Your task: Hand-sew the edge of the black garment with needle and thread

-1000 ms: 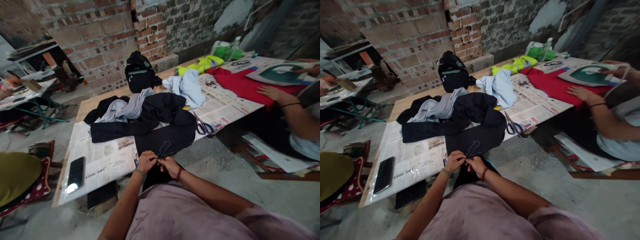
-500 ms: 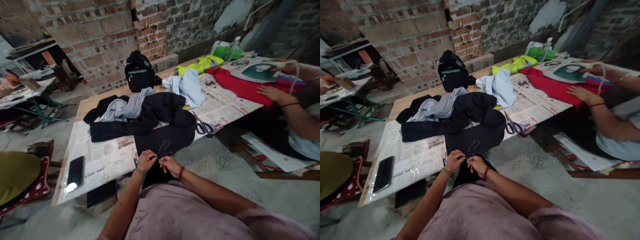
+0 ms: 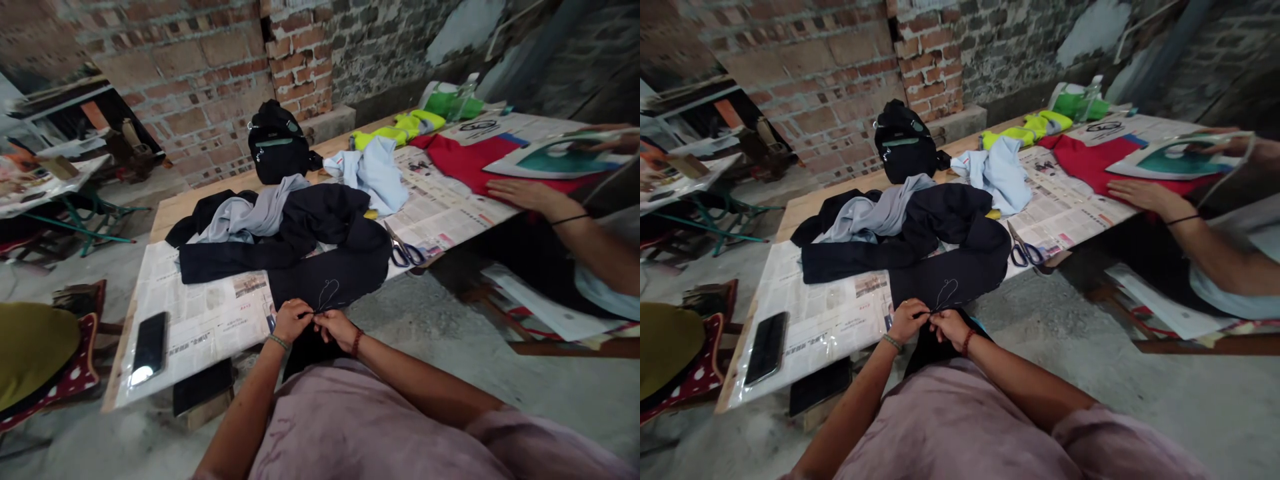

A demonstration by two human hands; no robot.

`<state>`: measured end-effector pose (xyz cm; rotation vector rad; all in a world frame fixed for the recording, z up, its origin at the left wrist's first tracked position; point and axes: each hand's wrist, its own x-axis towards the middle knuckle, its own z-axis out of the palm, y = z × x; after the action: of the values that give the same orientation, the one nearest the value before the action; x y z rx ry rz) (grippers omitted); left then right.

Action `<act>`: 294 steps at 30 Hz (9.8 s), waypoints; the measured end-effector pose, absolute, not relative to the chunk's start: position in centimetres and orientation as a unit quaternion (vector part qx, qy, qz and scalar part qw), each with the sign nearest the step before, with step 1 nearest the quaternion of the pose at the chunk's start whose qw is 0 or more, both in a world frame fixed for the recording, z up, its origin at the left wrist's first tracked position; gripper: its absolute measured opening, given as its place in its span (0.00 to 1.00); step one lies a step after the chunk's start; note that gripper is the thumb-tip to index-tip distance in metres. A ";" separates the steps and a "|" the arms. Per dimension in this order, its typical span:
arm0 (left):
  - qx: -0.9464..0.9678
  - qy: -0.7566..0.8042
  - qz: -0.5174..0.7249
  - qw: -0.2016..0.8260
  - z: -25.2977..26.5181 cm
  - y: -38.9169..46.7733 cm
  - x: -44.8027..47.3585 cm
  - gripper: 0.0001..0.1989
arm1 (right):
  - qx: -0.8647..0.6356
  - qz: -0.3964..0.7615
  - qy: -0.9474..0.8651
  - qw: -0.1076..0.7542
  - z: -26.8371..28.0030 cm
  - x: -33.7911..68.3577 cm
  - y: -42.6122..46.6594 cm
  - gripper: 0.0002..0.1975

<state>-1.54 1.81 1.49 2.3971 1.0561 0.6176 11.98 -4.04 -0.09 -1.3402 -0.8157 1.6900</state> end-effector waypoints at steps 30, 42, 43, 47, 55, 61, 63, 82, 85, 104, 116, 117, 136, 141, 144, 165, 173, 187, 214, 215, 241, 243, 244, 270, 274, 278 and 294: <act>0.871 0.382 0.209 0.229 1.6 1.8 -1.8 0.05 | -0.506 0.707 -0.284 0.405 0.9 13.2 -3.7 0.08; 0.859 0.416 0.224 0.197 1.1 1.6 -1.3 0.05 | -0.489 0.731 -0.268 0.395 0.7 12.7 -5.0 0.08; 0.857 0.418 0.223 0.202 1.2 1.7 -1.3 0.05 | -0.502 0.721 -0.282 0.386 0.6 12.6 -5.3 0.07; 0.859 0.405 0.217 0.224 1.3 1.8 -1.4 0.05 | -0.586 0.622 -0.365 0.368 0.7 13.3 -6.1 0.07; 0.849 0.417 0.225 0.234 1.1 1.8 -1.3 0.05 | -0.644 0.320 -0.573 0.393 3.0 17.0 -4.9 0.08; 0.848 0.412 0.230 0.242 1.2 1.8 -1.4 0.05 | -0.641 0.430 -0.413 0.484 4.3 16.4 -2.4 0.10; 0.848 0.413 0.229 0.242 1.4 1.8 -1.4 0.05 | -0.600 0.484 -0.354 0.530 4.6 15.8 -1.4 0.12; 0.845 0.416 0.230 0.247 1.5 1.8 -1.3 0.05 | -0.400 0.515 -0.279 0.705 10.7 19.5 1.6 0.12; 0.844 0.419 0.231 0.243 1.3 1.9 -1.3 0.05 | -0.387 0.524 -0.248 0.717 11.5 20.1 1.4 0.10; 0.845 0.422 0.215 0.247 1.6 1.8 -1.4 0.05 | -0.299 0.533 -0.092 0.786 13.8 23.4 2.9 0.06; 0.841 0.417 0.235 0.253 1.5 1.7 -1.4 0.06 | -0.318 0.542 -0.080 0.773 14.1 23.6 3.3 0.08; 0.838 0.420 0.236 0.256 1.4 1.7 -1.4 0.06 | -0.311 0.545 -0.075 0.775 14.2 23.9 3.3 0.09; 0.751 0.543 0.031 0.374 3.5 7.2 0.6 0.06 | -0.401 0.638 -0.237 0.613 3.6 22.8 1.0 0.12; 0.767 0.527 0.018 0.365 4.4 6.4 0.3 0.07 | -0.412 0.582 -0.204 0.671 1.5 24.4 3.2 0.13; 0.775 0.513 0.002 0.369 4.8 5.9 -0.5 0.08 | -0.440 0.552 -0.217 0.675 1.0 24.8 3.9 0.13; 0.781 0.551 0.050 0.290 3.6 3.8 -2.0 0.12 | -0.402 0.596 -0.444 0.534 6.3 19.6 -1.3 0.08; 0.777 0.531 0.091 0.325 3.0 3.8 -2.3 0.15 | -0.581 0.470 -0.573 0.336 0.7 14.8 -1.5 0.06; 0.776 0.519 0.098 0.345 2.8 3.9 -2.5 0.15 | -0.618 0.381 -0.610 0.317 -0.5 14.5 -1.1 0.07; 0.780 0.555 0.053 0.284 3.9 3.3 -1.5 0.21 | -0.555 0.573 -0.416 0.437 0.0 13.6 -1.7 0.08; 0.780 0.555 0.068 0.281 3.9 3.2 -1.5 0.21 | -0.556 0.575 -0.410 0.438 0.2 13.6 -1.7 0.08; 0.763 0.541 0.243 0.255 1.4 2.2 -1.4 0.08 | -0.647 0.419 -0.484 0.414 -1.2 11.0 -2.0 0.09; 0.763 0.540 0.245 0.256 1.2 2.2 -1.5 0.08 | -0.652 0.404 -0.485 0.421 -1.3 10.7 -1.9 0.09; 0.764 0.539 0.246 0.255 1.2 2.2 -1.5 0.08 | -0.654 0.396 -0.485 0.423 -1.4 10.6 -1.8 0.09; 0.817 0.433 0.298 0.236 0.2 2.3 -1.4 0.08 | -0.654 0.442 -0.450 0.418 0.5 11.2 -2.0 0.09; 0.825 0.428 0.297 0.220 0.3 2.2 -1.4 0.08 | -0.651 0.463 -0.452 0.397 1.0 11.7 -1.9 0.09; 0.817 0.440 0.308 0.212 0.3 2.0 -1.2 0.08 | -0.634 0.396 -0.570 0.342 2.6 14.3 -3.3 0.10; 0.833 0.425 0.305 0.180 0.2 2.4 -1.0 0.09 | -0.637 0.209 -0.661 0.337 8.2 16.5 2.8 0.11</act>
<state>-0.95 2.35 0.24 2.3553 1.2002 0.8606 16.51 2.79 8.15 -1.6591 -1.7236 0.5437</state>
